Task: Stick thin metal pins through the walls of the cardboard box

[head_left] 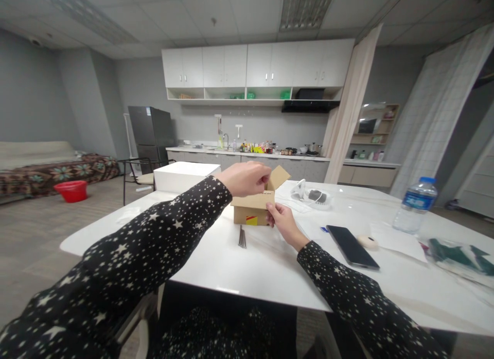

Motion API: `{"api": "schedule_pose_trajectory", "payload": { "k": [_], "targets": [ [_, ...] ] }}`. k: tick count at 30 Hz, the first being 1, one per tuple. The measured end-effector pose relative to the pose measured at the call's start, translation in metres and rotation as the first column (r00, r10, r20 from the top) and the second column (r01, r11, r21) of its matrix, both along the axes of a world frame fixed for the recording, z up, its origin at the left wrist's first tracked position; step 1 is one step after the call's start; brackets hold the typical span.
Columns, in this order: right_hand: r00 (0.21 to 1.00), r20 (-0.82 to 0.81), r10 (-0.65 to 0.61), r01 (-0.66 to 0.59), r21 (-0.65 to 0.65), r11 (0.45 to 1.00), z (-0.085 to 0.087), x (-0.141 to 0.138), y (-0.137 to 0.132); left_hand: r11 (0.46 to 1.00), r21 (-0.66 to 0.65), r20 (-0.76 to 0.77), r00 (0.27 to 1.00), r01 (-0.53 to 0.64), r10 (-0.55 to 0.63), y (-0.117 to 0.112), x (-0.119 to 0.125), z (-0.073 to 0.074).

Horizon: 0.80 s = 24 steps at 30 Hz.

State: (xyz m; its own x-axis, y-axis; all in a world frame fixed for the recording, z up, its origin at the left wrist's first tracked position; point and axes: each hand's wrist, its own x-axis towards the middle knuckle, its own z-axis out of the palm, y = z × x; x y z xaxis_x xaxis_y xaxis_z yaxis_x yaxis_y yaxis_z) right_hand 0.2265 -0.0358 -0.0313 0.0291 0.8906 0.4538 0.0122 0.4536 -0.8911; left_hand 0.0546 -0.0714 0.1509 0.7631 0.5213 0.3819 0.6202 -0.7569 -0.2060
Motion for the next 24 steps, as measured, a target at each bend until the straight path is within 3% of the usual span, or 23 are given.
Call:
{"api": "schedule_pose_trajectory", "payload": {
  "k": [4, 8, 17, 24],
  "targets": [
    [1.0, 0.003, -0.002, 0.002, 0.006, 1.0, 0.002, -0.001, 0.0, 0.997, 0.033, -0.088, 0.994, 0.067, -0.064, -0.022, -0.006, -0.02],
    [1.0, -0.015, 0.014, -0.014, 0.023, 1.0, 0.003, -0.001, 0.002, 0.984, 0.108, -0.19, 0.974, 0.143, -0.121, -0.03, -0.01, -0.048],
    [1.0, 0.005, -0.024, 0.024, 0.025, 0.999, 0.002, -0.004, 0.002, 0.919, 0.195, -0.28, 0.917, 0.342, -0.282, -0.005, -0.026, -0.116],
    [1.0, -0.001, -0.014, 0.014, 0.021, 1.0, 0.004, -0.003, 0.001, 0.869, 0.286, -0.377, 0.881, 0.403, -0.285, -0.005, -0.024, -0.148]
  ]
}}
